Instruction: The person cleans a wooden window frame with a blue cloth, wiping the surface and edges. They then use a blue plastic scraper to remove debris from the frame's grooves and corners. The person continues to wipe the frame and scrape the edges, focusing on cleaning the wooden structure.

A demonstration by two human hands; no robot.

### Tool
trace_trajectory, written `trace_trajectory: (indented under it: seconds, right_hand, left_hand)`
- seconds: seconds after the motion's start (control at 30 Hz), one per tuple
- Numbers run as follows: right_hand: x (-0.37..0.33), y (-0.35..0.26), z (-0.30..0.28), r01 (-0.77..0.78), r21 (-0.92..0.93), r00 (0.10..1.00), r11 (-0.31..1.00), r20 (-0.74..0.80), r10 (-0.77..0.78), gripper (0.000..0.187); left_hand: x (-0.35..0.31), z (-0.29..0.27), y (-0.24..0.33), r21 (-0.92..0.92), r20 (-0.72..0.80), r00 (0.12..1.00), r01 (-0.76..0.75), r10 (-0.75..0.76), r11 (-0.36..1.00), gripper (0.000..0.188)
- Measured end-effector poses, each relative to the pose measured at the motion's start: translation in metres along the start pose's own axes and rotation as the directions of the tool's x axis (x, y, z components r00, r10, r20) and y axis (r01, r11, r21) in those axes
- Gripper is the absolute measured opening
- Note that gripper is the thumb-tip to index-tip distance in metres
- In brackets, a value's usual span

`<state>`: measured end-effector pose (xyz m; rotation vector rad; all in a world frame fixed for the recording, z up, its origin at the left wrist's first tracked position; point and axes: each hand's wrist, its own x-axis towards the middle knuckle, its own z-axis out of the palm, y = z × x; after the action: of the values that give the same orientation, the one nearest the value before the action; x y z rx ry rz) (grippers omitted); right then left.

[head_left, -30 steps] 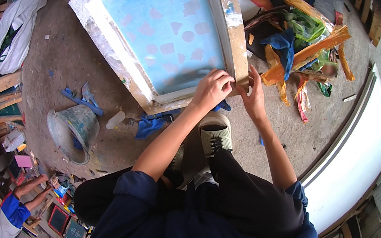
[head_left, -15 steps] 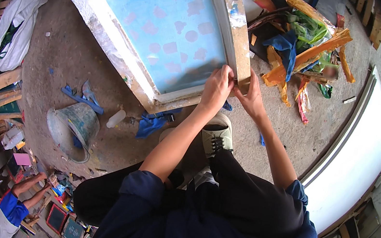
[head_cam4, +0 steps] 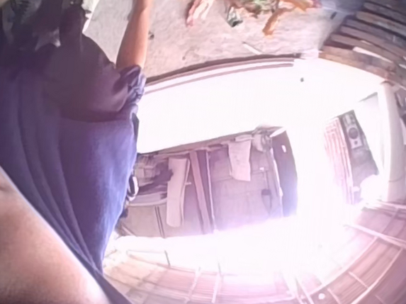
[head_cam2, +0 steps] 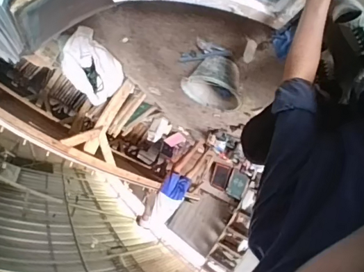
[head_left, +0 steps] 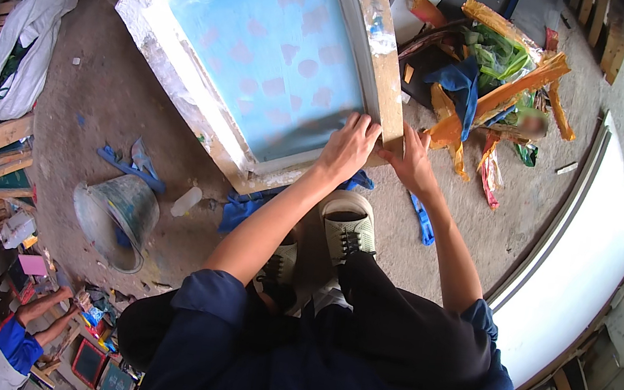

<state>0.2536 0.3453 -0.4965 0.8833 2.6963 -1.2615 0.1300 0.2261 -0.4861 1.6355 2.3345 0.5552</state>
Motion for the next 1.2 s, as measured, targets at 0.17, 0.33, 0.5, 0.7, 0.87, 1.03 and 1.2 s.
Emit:
trace_trajectory:
  seconds: [0.17,0.33,0.5,0.7,0.87,1.03,1.2]
  right_hand:
    - [-0.001,-0.005,-0.002,-0.057,-0.039,0.998,0.998,0.037,0.059,0.076]
    - [-0.006,-0.007,-0.002,-0.045,-0.083,0.999,0.996,0.001,0.045,0.072]
    - [-0.008,-0.005,0.003,-0.044,-0.122,0.999,0.992,0.012,0.045,0.076]
    - [-0.014,-0.006,0.010,-0.028,-0.065,0.999,0.997,0.027,0.030,0.076]
    - [-0.014,-0.008,0.011,-0.044,-0.106,0.999,0.993,0.004,0.045,0.076]
    - [-0.010,-0.007,0.018,0.036,-0.052,0.995,0.998,-0.087,-0.041,0.078]
    - [-0.008,-0.010,0.015,-0.035,0.088,0.999,0.996,-0.021,0.037,0.078]
  left_hand:
    - [0.000,0.000,-0.015,0.037,-0.027,0.985,-0.167,0.168,0.985,0.029]
    - [0.001,0.001,-0.025,-0.066,-0.017,0.965,-0.260,0.260,0.963,0.024]
    - [-0.002,0.006,-0.031,-0.231,-0.107,0.957,-0.287,0.268,0.930,0.011]
    - [-0.010,0.002,-0.033,-0.315,-0.048,0.968,-0.248,0.245,0.916,0.010]
    - [-0.017,0.000,-0.006,-0.201,-0.092,0.996,-0.027,0.008,0.979,0.015]
    - [-0.020,0.003,0.009,-0.201,-0.074,0.986,0.135,-0.152,0.970,0.018]
    - [-0.018,0.000,0.013,-0.340,-0.064,0.962,0.228,-0.264,0.912,0.017]
